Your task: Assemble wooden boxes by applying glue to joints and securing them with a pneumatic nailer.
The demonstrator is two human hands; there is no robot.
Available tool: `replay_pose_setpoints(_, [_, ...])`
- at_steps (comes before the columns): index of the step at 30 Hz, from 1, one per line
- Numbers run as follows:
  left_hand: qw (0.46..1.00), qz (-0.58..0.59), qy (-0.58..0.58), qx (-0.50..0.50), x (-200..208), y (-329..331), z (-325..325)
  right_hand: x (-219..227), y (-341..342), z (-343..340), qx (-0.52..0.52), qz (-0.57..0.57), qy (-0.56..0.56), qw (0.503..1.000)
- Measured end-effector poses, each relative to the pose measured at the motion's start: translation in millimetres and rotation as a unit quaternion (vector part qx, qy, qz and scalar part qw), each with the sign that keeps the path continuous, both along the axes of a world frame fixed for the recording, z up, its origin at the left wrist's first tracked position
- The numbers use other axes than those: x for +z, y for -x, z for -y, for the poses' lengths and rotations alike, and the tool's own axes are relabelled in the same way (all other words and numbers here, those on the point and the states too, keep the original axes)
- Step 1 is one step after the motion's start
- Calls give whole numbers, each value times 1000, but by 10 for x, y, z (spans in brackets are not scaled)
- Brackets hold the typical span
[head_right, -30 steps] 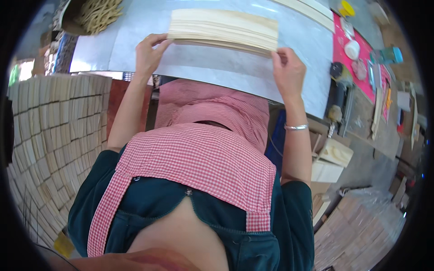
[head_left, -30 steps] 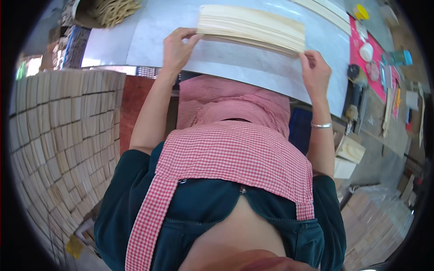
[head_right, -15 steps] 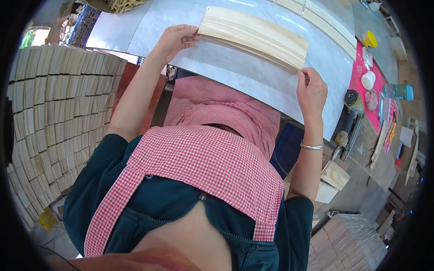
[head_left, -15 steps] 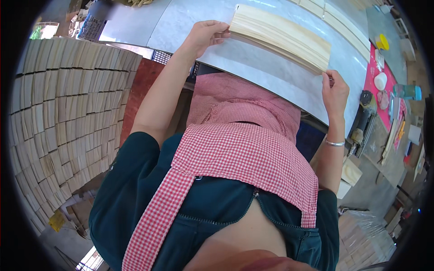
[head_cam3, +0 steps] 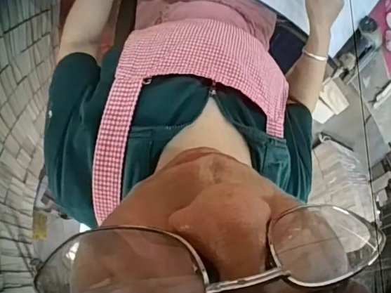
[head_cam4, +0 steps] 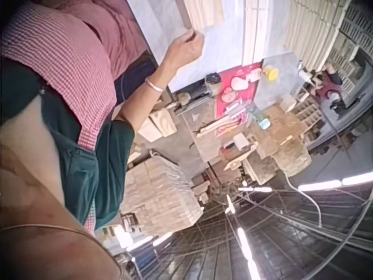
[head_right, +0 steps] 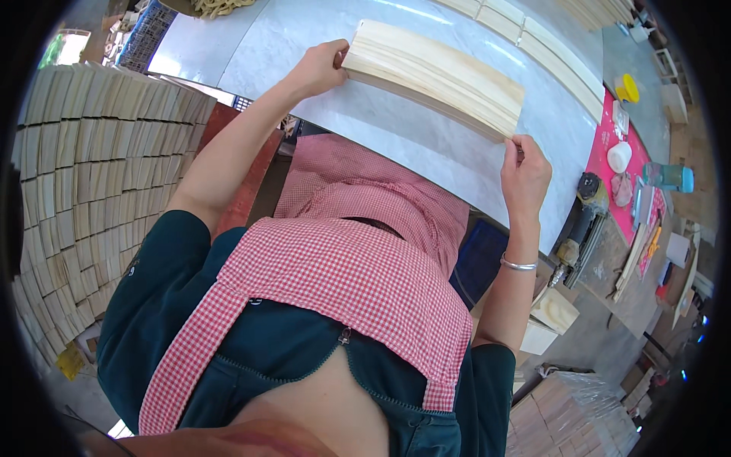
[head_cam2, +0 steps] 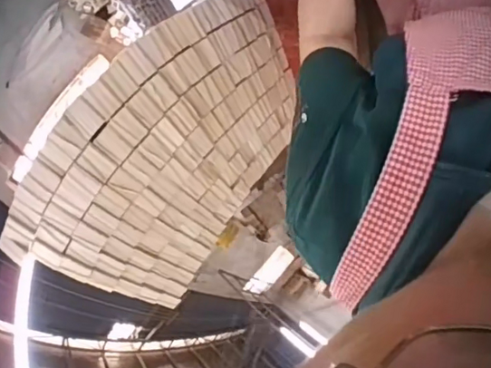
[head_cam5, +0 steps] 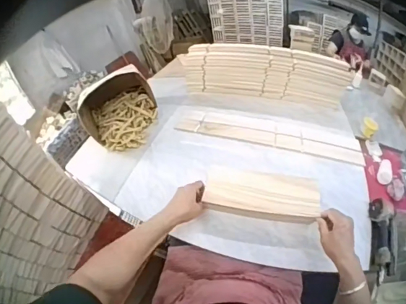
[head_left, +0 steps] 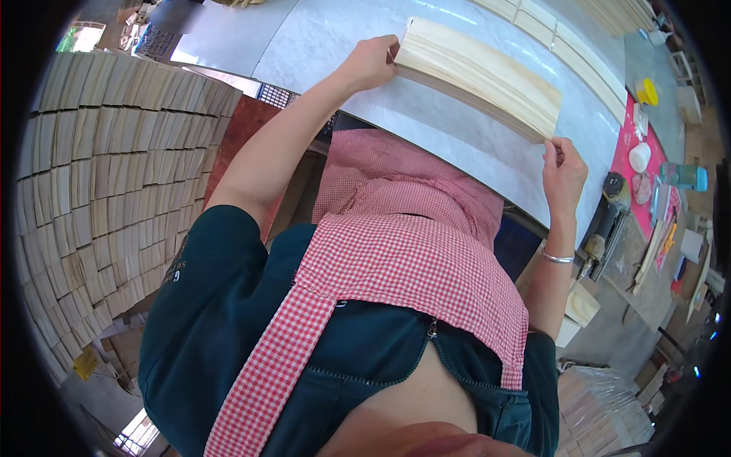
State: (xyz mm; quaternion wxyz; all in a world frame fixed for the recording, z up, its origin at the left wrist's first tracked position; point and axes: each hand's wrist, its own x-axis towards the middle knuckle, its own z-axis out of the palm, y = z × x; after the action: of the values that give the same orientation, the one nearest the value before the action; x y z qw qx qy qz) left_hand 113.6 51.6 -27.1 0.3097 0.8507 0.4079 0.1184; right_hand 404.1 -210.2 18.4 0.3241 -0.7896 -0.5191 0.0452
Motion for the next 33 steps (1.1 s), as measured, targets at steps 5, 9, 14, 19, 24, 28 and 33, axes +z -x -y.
replay_pose_setpoints(5, [997,-52,-58,-10,-94,-47,-121,-142,-178,-84,10,40,25,999])
replay_pose_setpoints(9, [997,50,-43,35,-33,-34,90,-167,-266,-137,-5,-11,37,999])
replay_pose_setpoints(14, [994,82,-28,68,85,-120,180,-184,-336,-129,-1,-24,22,999])
replay_pose_setpoints(19, [995,61,-12,79,209,-172,166,-186,-357,-145,5,16,5,1000])
replay_pose_setpoints(24, [997,43,-8,63,256,-196,57,-158,-434,-172,15,42,16,999])
replay_pose_setpoints(28, [999,17,-4,40,292,-241,-60,-158,-542,-199,20,-8,23,1000])
replay_pose_setpoints(33, [1000,-29,-9,7,374,-329,-160,-136,-643,-220,26,-82,25,996])
